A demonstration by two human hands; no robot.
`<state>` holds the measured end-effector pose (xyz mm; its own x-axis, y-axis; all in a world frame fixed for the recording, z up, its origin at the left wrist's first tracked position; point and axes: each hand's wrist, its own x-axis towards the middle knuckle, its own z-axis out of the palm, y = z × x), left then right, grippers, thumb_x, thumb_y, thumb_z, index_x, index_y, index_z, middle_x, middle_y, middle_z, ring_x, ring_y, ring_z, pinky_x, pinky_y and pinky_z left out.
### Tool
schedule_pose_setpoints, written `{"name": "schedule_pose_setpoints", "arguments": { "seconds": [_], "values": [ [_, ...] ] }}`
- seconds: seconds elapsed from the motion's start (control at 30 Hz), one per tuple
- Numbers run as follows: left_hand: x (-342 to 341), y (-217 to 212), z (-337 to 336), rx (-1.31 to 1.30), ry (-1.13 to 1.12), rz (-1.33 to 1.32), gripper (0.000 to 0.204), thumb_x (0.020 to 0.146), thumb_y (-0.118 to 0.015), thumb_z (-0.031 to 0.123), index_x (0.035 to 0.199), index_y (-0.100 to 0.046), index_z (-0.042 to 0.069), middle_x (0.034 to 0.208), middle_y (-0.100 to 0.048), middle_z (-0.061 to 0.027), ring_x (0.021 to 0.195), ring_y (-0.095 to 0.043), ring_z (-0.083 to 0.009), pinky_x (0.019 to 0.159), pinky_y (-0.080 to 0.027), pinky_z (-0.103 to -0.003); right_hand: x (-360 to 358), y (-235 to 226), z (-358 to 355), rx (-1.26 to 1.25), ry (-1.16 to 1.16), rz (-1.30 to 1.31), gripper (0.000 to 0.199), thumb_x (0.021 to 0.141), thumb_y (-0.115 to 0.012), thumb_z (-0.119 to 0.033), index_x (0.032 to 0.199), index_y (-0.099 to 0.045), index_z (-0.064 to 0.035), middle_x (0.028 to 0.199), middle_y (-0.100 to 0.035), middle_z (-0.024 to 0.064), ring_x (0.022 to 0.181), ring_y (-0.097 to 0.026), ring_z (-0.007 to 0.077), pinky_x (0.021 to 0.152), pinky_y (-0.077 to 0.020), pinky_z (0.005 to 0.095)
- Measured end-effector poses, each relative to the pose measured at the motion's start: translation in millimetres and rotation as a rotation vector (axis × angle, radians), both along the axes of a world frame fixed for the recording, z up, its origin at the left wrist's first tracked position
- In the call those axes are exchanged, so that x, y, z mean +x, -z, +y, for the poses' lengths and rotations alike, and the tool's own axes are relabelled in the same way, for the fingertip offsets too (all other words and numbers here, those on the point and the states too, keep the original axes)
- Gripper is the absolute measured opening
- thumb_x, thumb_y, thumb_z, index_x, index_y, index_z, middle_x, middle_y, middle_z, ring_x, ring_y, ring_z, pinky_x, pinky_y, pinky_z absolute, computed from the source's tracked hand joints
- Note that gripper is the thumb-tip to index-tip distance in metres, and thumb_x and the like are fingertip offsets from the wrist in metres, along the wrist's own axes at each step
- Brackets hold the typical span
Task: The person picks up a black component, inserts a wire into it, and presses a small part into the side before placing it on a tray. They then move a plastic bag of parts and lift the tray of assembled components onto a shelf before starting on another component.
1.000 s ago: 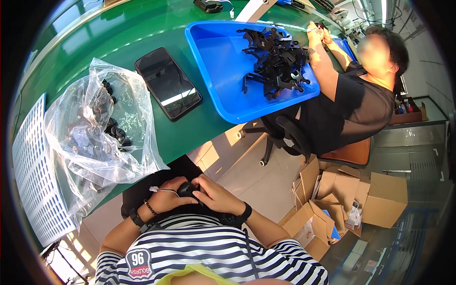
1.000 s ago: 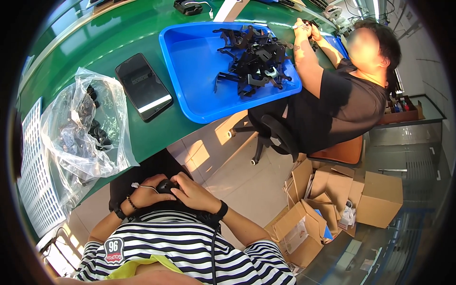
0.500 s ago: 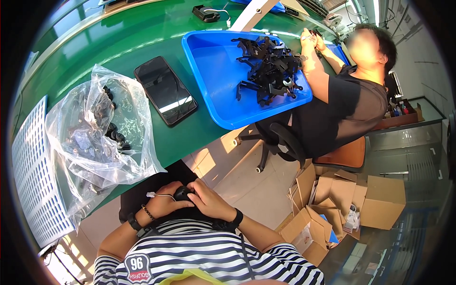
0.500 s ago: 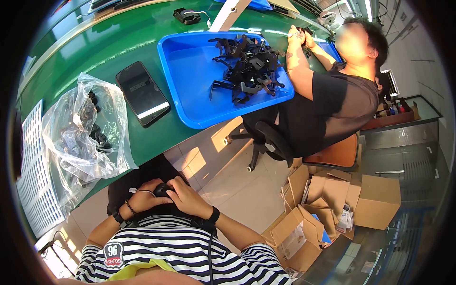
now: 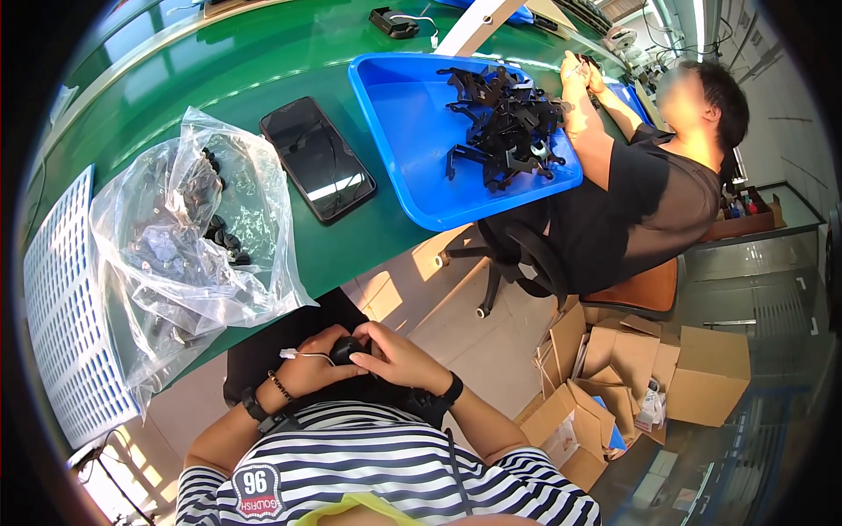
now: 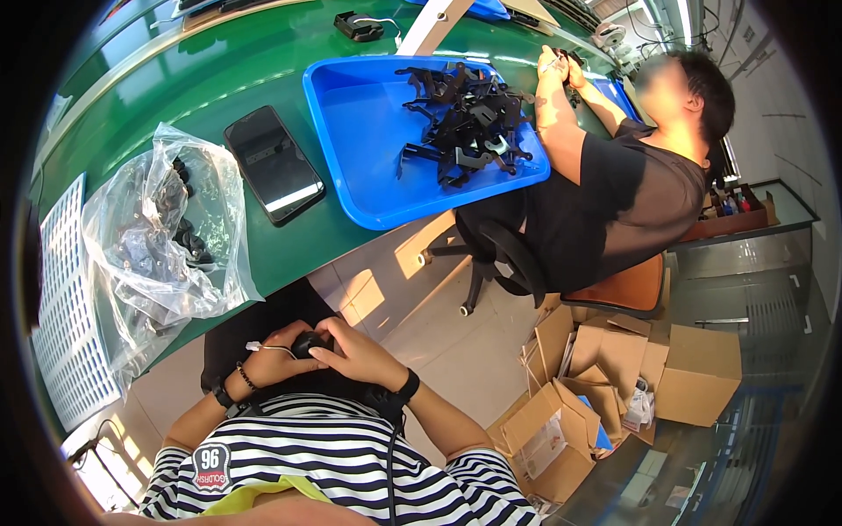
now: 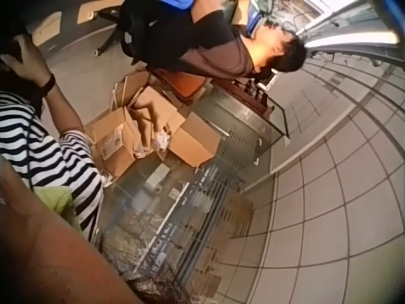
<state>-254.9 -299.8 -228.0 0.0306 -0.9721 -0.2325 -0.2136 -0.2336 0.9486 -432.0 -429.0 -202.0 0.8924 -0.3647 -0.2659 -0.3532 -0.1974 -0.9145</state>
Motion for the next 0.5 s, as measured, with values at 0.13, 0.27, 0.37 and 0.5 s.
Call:
{"name": "schedule_pose_setpoints", "arguments": {
  "seconds": [0.13, 0.27, 0.37, 0.5],
  "values": [
    [-2, 6, 0, -0.174, -0.083, 0.073, 0.045, 0.081, -0.085, 0.021, 0.115, -0.062, 0.003, 0.112, -0.063, -0.0126, 0.104, -0.064, -0.0256, 0.092, -0.052, -0.036, 0, 4, -9, -0.172, -0.132, 0.069, 0.043, 0.097, -0.068, -0.034, 0.120, -0.057, 0.0001, 0.098, -0.062, 0.0134, 0.081, -0.064, 0.0238, 0.075, -0.0511, 0.0336],
    [3, -10, -1, -0.236, -0.016, 0.084, 0.036, 0.088, -0.077, 0.013, 0.121, -0.065, 0.004, 0.130, -0.057, -0.0152, 0.116, -0.060, -0.0284, 0.100, -0.049, -0.037, -5, 18, -15, -0.194, -0.111, 0.000, 0.045, 0.095, -0.070, -0.037, 0.117, -0.059, 0.0006, 0.096, -0.065, 0.0147, 0.081, -0.066, 0.0228, 0.072, -0.0522, 0.0331],
    [4, -2, 3, -0.298, -0.033, 0.058, 0.032, 0.091, -0.072, 0.008, 0.122, -0.067, 0.006, 0.138, -0.054, -0.0169, 0.123, -0.056, -0.0310, 0.102, -0.048, -0.038, -11, 13, -19, -0.099, -0.040, 0.123, 0.041, 0.095, -0.071, -0.034, 0.112, -0.061, 0.0013, 0.098, -0.069, 0.0183, 0.092, -0.070, 0.0252, 0.075, -0.0537, 0.0330],
    [8, -5, -2, -0.382, -0.004, -0.083, 0.030, 0.092, -0.066, 0.002, 0.121, -0.070, 0.009, 0.146, -0.049, -0.0179, 0.132, -0.051, -0.0333, 0.105, -0.047, -0.040, -25, 29, -20, 0.291, 0.270, 0.249, 0.037, 0.097, -0.071, -0.026, 0.117, -0.056, 0.0014, 0.104, -0.068, 0.0161, 0.095, -0.070, 0.0200, 0.072, -0.0581, 0.0320]
  ]
}}
